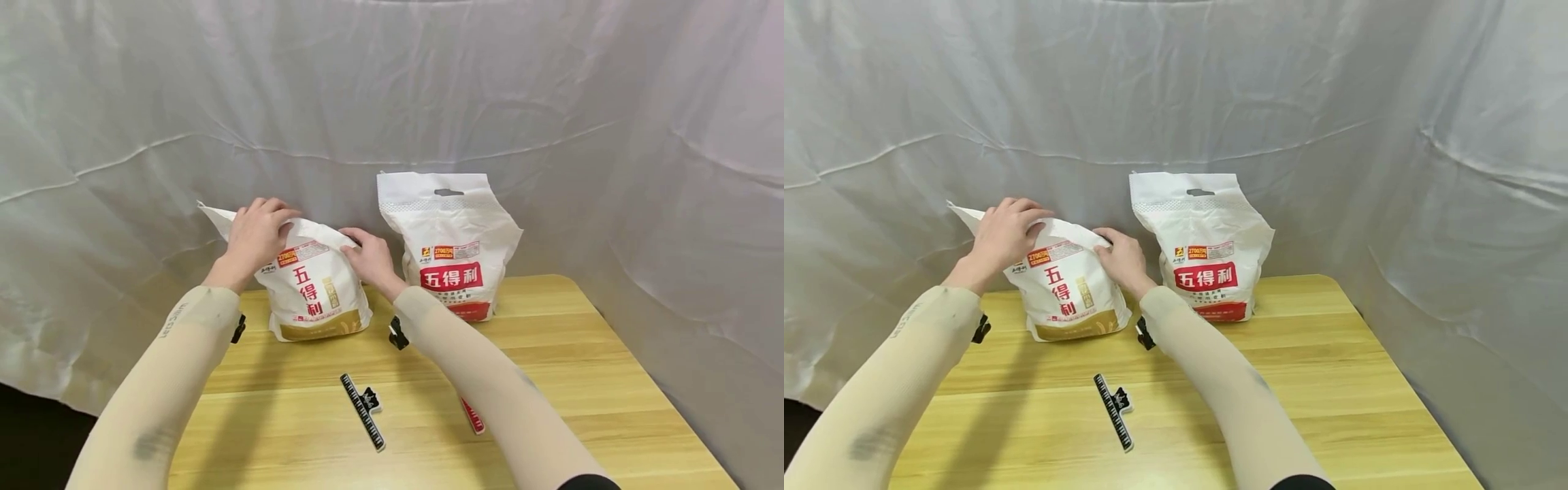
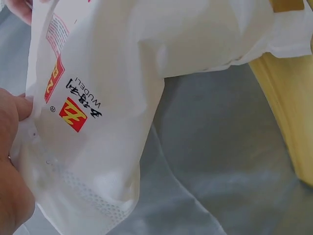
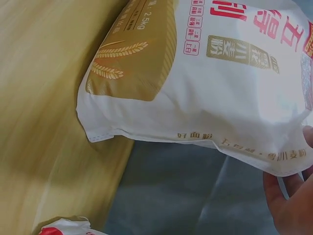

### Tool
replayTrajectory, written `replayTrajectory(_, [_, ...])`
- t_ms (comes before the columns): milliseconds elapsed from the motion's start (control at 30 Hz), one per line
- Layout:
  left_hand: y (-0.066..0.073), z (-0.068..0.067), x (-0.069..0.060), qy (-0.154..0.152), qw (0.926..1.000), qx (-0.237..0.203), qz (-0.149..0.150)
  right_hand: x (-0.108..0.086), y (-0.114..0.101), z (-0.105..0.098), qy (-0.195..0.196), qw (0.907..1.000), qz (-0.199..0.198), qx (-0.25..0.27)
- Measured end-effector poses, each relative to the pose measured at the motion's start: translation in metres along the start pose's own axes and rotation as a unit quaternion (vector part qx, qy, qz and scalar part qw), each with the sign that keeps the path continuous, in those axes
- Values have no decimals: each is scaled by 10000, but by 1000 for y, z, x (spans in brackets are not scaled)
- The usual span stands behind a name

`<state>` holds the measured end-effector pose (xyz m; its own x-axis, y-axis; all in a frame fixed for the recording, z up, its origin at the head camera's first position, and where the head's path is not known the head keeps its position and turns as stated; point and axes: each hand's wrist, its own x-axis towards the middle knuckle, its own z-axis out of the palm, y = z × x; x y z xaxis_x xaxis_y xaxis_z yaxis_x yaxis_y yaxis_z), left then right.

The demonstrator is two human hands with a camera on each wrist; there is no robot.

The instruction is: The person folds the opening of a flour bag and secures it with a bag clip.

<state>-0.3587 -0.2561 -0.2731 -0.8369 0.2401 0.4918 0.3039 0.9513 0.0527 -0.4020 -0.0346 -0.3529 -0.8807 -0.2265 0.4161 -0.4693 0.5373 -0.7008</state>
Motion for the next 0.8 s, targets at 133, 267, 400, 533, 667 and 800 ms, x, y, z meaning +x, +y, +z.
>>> replayTrajectory(133, [-3, 2, 1, 74, 9997, -192, -128, 1, -1, 0, 50, 9997, 72, 223])
replayTrajectory(267, [-5, 5, 0, 199, 9986, -411, -274, 1, 0, 1, 137, 9989, 150, 412])
replayTrajectory(400, [-6, 10, -3, 350, 9956, -732, -460, 0, 3, 2, 219, 9983, 263, 475])
replayTrajectory(533, [-7, 15, -6, 534, 9925, -932, -587, -1, 6, 2, 277, 9976, 357, 520])
replayTrajectory(667, [-7, 19, -6, 624, 9911, -987, -643, 0, 8, 1, 350, 9977, 332, 482])
replayTrajectory(800, [-6, 21, -6, 536, 9910, -977, -745, -1, 10, 2, 285, 9976, 314, 544])
